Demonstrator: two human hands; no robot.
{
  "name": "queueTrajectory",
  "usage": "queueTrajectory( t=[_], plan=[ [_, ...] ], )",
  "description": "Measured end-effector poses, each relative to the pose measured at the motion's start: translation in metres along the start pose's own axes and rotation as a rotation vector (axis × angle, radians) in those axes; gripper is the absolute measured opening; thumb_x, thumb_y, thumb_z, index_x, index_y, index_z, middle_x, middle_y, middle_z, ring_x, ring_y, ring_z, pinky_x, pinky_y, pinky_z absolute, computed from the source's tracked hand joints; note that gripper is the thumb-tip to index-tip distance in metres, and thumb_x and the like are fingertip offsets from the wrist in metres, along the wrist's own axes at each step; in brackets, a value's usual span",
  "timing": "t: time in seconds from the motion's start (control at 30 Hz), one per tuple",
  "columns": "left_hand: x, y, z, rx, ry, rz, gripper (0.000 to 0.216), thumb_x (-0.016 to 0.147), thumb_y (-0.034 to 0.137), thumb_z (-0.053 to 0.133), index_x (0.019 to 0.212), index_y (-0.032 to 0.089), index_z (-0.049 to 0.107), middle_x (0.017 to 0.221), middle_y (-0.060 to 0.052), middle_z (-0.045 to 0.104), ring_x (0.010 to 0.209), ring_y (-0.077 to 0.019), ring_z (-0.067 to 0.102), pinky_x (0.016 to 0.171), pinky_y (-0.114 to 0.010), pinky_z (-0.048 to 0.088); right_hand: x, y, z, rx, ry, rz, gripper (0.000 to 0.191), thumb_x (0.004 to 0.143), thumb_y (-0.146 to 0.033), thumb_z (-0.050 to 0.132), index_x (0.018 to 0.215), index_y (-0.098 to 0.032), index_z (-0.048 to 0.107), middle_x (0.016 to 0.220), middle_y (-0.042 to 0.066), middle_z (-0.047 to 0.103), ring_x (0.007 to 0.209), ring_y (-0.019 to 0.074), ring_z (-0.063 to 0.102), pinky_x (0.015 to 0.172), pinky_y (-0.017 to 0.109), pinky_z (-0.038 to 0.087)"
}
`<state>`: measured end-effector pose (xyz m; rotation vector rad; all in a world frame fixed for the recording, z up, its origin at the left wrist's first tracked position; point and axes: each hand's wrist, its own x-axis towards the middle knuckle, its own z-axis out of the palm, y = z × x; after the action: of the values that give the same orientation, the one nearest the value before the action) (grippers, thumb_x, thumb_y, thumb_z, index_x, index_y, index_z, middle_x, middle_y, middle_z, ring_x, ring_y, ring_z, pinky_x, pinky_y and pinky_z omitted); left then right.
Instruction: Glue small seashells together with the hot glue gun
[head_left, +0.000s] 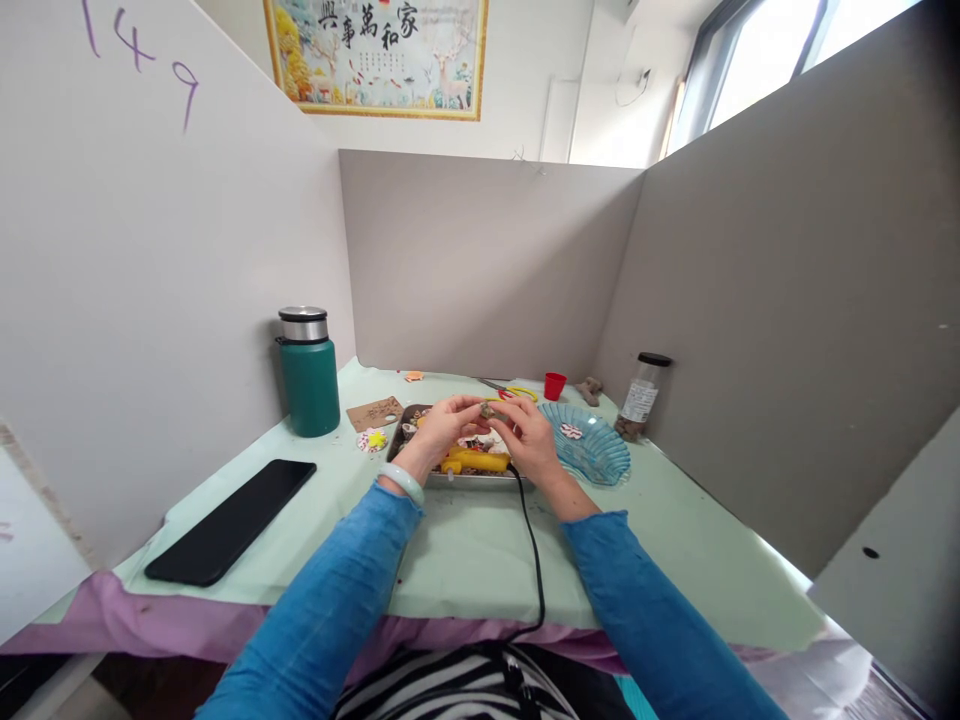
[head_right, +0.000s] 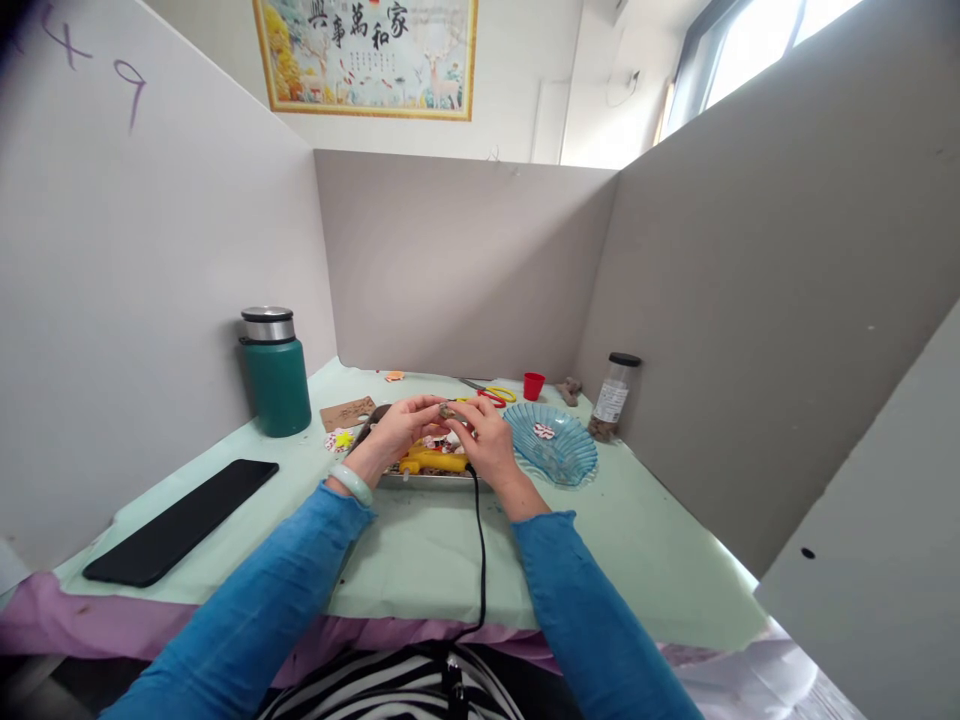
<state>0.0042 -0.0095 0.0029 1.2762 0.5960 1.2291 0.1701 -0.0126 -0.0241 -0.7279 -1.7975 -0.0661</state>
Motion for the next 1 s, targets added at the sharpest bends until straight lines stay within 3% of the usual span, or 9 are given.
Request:
queueTrajectory(
  t=[0.27, 0.63, 0.73, 1.0],
  plan=[
    [-0.0015, 0.0002, 0.0013, 0.007, 0.023, -0.01, 0.031, 0.064, 0.025, 0.077, 0.087, 0.008, 0.064, 0.073, -0.007, 0.067, 0.067, -0.0151, 0.064, 0.075, -0.033, 0.05, 0.001, -0.0003, 0.001, 0.04, 0.025, -0.041, 0.021, 0.088, -0.025, 0.054, 0.102, -0.026, 0.069, 0.091, 0.005, 0.06, 0.085, 0.016, 0.058, 0.074, 0.031, 0.049],
    [0.0005, -0.0046, 0.0004, 0.068, 0.02, 0.028, 0.035, 0.067, 0.029, 0.076, 0.093, 0.01, 0.061, 0.081, -0.006, 0.066, 0.068, -0.0135, 0.064, 0.074, -0.031, 0.05, 0.0031, -0.0032, 0.0003, 0.094, 0.067, -0.013, 0.017, 0.087, -0.026, 0.055, 0.094, -0.024, 0.07, 0.092, 0.005, 0.064, 0.089, 0.0171, 0.06, 0.08, 0.034, 0.05],
    [-0.0002, -0.0029, 0.0012, 0.07, 0.034, 0.046, 0.037, 0.066, 0.028, 0.076, 0.094, 0.012, 0.06, 0.083, -0.006, 0.066, 0.07, -0.014, 0.064, 0.074, -0.032, 0.049, 0.0016, -0.0036, -0.0008, 0.073, 0.09, 0.036, 0.017, 0.087, -0.028, 0.055, 0.094, -0.023, 0.069, 0.095, 0.007, 0.063, 0.088, 0.0181, 0.059, 0.073, 0.033, 0.051],
    [-0.0008, -0.0027, -0.0008, 0.153, -0.013, 0.119, 0.034, 0.067, 0.023, 0.074, 0.097, 0.014, 0.061, 0.089, -0.006, 0.066, 0.076, -0.0138, 0.061, 0.072, -0.028, 0.047, 0.0018, -0.0065, -0.0008, 0.057, 0.029, 0.097, 0.015, 0.084, -0.03, 0.057, 0.094, -0.02, 0.061, 0.093, 0.005, 0.061, 0.062, 0.0124, 0.053, 0.057, 0.027, 0.045]
  ],
)
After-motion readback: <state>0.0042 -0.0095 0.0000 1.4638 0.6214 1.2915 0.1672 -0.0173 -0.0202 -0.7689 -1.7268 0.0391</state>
